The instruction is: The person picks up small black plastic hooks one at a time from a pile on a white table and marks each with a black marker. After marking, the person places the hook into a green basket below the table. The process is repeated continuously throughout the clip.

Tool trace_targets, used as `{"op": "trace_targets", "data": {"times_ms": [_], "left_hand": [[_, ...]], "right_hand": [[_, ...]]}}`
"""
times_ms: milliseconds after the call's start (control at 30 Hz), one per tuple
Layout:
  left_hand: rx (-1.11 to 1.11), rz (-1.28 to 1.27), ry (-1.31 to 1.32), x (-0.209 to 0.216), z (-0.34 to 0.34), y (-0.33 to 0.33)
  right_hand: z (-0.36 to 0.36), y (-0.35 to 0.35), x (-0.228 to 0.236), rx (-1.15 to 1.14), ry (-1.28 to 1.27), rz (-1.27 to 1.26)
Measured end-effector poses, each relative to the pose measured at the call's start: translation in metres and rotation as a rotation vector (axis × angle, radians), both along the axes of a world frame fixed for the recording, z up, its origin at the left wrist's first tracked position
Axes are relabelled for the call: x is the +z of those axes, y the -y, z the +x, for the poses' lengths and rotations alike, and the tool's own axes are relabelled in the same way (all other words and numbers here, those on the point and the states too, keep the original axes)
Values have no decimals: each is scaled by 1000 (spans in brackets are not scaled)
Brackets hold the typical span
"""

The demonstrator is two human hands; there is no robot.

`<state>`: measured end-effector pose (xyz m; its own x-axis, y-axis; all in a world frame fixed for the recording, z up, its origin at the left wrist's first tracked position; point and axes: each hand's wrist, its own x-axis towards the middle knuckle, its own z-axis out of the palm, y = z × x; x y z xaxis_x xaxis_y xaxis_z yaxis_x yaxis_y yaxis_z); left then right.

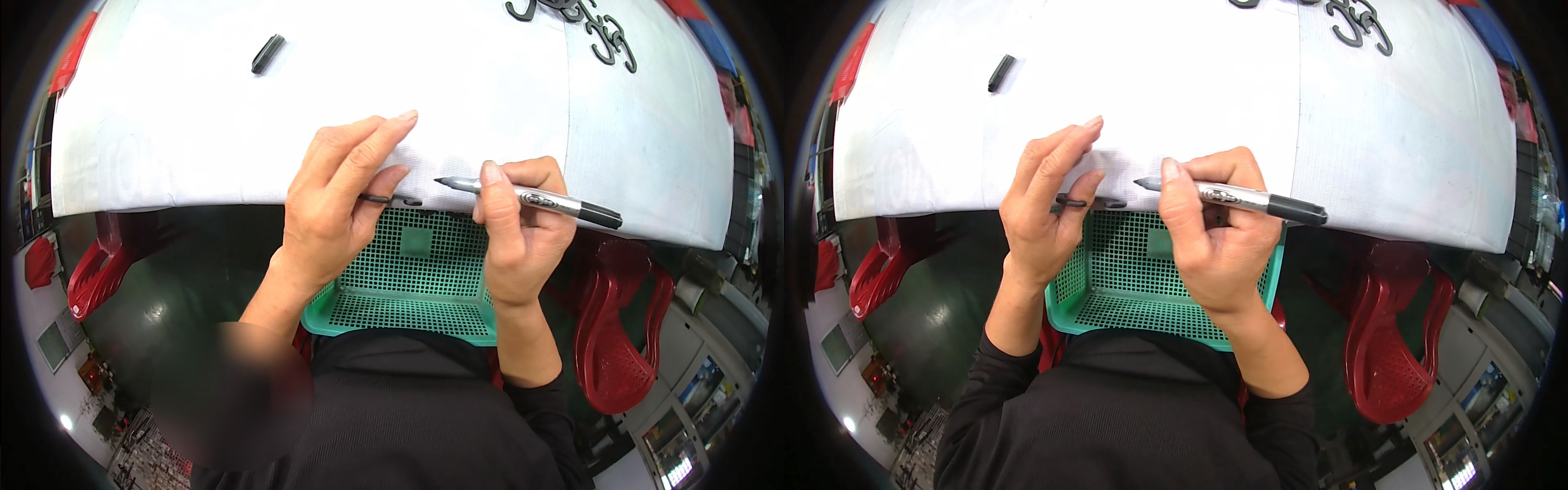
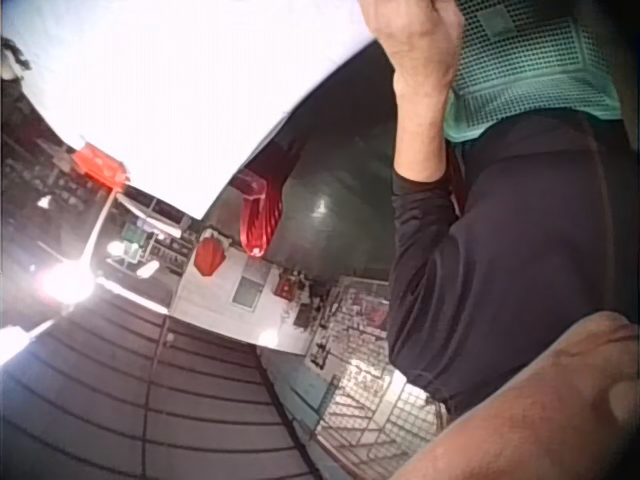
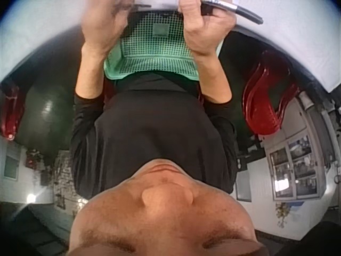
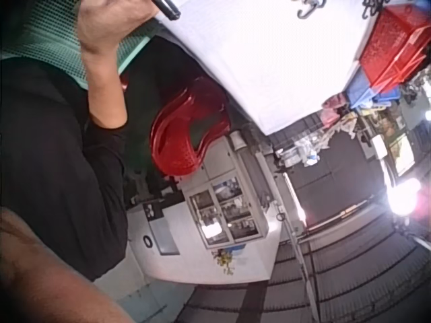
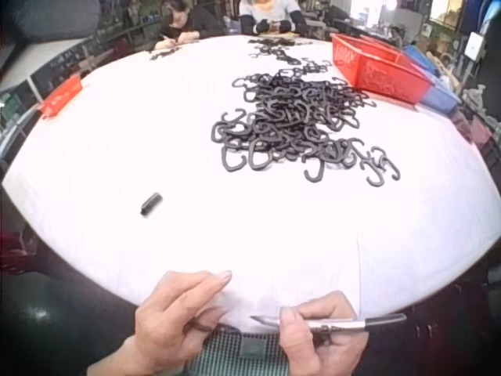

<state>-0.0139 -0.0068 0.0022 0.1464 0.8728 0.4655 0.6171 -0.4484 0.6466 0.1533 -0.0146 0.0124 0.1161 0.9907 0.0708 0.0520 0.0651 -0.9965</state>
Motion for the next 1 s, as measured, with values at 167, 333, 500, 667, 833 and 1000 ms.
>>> {"op": "trace_targets", "data": {"times_ms": [167, 333, 500, 667, 833, 1000], "left_hand": [[79, -127, -76, 9, -1, -2], [71, -233, 43, 11, -2, -3], [5, -128, 47, 10, -1, -4], [-75, 32, -41, 9, 2, -7], [-76, 86, -80, 7, 2, -6], [-82, 114, -67, 3, 1, -5]], "right_hand": [[8, -4, 6, -65, 28, 25], [7, -5, 5, -101, -77, 27], [1, -4, -1, -68, -90, 30], [-9, -1, -4, 0, -95, 26], [-12, -1, -5, 15, -85, 3], [-13, 0, -4, 36, -19, 31]]}}
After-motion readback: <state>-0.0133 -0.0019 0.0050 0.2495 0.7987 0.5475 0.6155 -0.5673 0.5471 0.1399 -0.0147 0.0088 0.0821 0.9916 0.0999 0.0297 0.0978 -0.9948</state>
